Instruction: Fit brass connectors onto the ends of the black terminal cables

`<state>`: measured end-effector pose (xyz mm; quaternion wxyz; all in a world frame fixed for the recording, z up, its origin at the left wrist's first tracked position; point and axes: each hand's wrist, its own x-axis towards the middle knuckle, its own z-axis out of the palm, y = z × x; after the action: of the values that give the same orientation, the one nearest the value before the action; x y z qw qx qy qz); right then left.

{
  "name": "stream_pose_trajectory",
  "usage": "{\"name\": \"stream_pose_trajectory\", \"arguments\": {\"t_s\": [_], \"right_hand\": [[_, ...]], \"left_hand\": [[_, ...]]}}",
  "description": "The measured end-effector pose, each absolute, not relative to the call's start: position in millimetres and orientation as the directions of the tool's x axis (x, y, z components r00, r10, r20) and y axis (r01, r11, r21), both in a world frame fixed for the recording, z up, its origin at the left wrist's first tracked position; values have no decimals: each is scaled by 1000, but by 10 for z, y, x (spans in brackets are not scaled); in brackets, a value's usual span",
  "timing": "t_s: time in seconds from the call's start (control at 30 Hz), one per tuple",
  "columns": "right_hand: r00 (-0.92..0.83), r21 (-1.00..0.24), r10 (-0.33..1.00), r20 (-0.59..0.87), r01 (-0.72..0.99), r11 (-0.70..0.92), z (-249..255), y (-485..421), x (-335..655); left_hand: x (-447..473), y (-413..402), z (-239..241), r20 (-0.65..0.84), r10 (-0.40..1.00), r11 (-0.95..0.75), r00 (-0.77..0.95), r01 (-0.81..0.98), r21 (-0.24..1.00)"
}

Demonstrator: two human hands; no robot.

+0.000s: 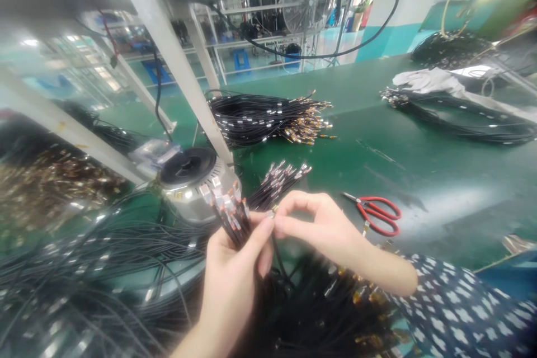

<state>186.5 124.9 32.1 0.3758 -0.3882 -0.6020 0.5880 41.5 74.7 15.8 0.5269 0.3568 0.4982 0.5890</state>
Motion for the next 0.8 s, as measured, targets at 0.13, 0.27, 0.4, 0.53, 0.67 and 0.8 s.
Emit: {"name": "stream_pose_trajectory", "arguments": {"t_s": [0.13, 0.27, 0.4, 0.53, 0.67, 0.8], "right_hand": [[-488, -999, 872, 44, -33, 32, 332, 1277, 1889], [-483, -996, 873, 68, 25, 91, 364, 1288, 1916], [-455, -996, 889, 50, 44, 79, 344, 1300, 1933], [-431, -993, 901, 49, 75, 89, 329, 1308, 1945], [-418, -988, 904, 92, 77, 136, 316, 1305, 1953], [-377, -993, 923, 73, 55, 100, 278, 1302, 1960]], "left_hand": [[402, 775, 203, -114, 979, 57, -169, -308, 950], [382, 807, 203, -155, 984, 113, -89, -364, 925], [367, 824, 163, -203, 979, 190, 8, -392, 900], [369, 828, 165, -256, 966, 227, -22, -393, 891], [376, 837, 192, -273, 961, 232, -42, -414, 880], [382, 846, 208, -274, 961, 229, -46, -428, 874]]}}
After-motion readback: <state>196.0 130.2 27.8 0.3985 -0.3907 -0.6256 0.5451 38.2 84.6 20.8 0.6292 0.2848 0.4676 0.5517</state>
